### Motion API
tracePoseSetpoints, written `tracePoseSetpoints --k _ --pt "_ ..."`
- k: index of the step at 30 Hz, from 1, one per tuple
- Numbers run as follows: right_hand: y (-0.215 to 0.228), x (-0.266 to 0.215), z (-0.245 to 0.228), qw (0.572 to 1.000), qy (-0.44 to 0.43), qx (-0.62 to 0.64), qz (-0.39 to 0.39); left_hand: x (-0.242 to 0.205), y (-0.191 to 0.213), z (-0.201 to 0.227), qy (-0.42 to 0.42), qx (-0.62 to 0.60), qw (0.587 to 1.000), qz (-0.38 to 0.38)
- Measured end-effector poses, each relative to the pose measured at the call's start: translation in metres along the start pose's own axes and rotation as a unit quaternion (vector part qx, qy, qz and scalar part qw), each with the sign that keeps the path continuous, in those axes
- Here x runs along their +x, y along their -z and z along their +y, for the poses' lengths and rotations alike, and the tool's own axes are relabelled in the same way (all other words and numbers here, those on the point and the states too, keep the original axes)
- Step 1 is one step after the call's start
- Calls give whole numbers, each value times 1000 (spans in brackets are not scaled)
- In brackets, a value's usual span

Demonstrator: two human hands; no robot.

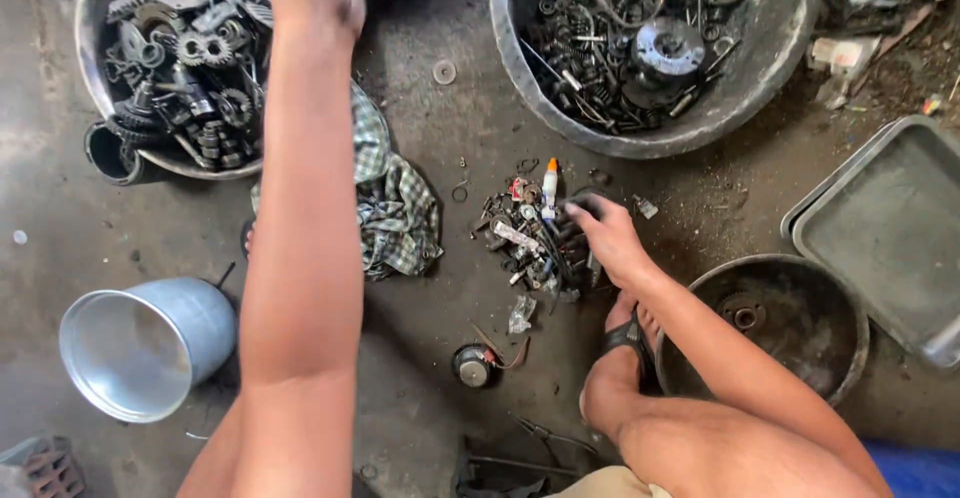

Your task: The person sits on the floor and sorts through a pile of small metal parts, including gears, springs, and electrical components. They pick up items, separate them, and place them into different bowls or piles on the floor.

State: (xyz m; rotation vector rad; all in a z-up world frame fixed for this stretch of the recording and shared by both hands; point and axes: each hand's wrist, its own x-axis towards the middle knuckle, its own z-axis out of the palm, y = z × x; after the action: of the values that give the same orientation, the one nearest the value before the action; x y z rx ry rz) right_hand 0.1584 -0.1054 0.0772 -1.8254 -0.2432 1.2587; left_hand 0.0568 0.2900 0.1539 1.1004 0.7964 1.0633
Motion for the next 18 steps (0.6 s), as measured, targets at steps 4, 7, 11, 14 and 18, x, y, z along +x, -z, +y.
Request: tracePoseSetpoints --k 4,7,11,14,18 --pt "11 -6 -2 983 47 -171 -44 -77 -15 26 -139 281 944 -99" --pt "17 -10 -3 951 93 -287 -76 -152 11 -35 -100 467 864 -161" --pt "18 -7 16 908 164 -376 -81 -246 75 -157 181 700 612 -322" --pt "11 7 32 904 215 -365 -59 -287 79 -133 199 615 698 -308" --pt "-14 40 38 843 348 -410 9 -303 96 -144 200 583 738 -272"
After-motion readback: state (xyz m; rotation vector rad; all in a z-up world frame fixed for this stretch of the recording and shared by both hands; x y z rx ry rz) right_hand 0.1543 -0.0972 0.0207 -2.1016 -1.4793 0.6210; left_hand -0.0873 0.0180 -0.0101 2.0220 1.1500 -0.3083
